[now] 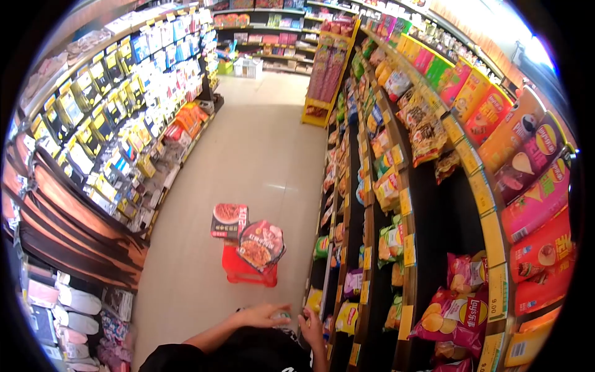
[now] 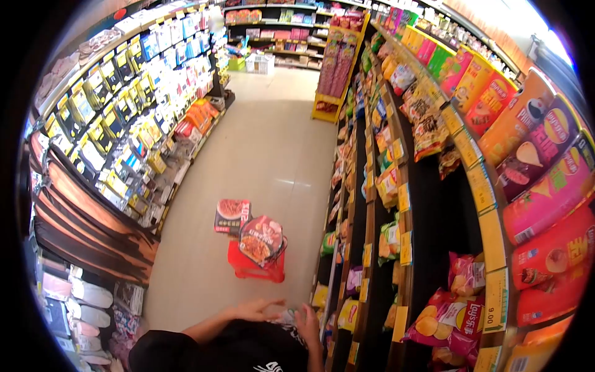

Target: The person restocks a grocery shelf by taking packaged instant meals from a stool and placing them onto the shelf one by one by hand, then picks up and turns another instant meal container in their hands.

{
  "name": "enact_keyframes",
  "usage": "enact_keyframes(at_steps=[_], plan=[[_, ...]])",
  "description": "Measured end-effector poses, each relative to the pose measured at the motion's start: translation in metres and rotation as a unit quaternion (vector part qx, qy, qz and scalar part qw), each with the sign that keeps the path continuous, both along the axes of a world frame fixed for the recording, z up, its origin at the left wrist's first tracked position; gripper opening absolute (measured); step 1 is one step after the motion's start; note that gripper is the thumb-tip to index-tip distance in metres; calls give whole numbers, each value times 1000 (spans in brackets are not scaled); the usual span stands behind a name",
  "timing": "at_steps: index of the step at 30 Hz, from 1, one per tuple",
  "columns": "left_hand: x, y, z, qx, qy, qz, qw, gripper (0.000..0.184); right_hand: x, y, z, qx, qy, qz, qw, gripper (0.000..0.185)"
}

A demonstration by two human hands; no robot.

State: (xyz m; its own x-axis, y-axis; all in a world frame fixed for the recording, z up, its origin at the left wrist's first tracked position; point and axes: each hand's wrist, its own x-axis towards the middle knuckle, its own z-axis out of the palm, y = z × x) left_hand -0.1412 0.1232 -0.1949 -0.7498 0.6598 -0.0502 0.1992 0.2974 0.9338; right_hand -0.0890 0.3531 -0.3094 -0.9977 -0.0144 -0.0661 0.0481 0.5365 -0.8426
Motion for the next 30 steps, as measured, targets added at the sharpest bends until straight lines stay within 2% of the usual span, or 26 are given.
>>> enact_keyframes(at_steps=[2,4,7,11,14,17,30], plan=[[-1,-8,15,-196,-23,9,980,63,2,0,7,-14,-9,5,1000,42],[10,-9,-17,-281,94,54,954,65,3,9,7,-23,-16,6,1000,42],[24,-9,-44,-326,97,21,940,66,9,15,3,-42,-34,6,999,42],[28,6,-21,-271,29,-22,962,67,15,21,14,-19,-54,9,998,41],[33,12,-19,-261,49,-17,964,66,18,27,21,-17,-51,7,999,41],[29,15,-23,-294,36,-45,954,65,20,32,24,-26,-42,-11,999,41],[-10,-2,-26,-289,15,-96,952,67,16,23,3,-2,-75,-39,996,43]])
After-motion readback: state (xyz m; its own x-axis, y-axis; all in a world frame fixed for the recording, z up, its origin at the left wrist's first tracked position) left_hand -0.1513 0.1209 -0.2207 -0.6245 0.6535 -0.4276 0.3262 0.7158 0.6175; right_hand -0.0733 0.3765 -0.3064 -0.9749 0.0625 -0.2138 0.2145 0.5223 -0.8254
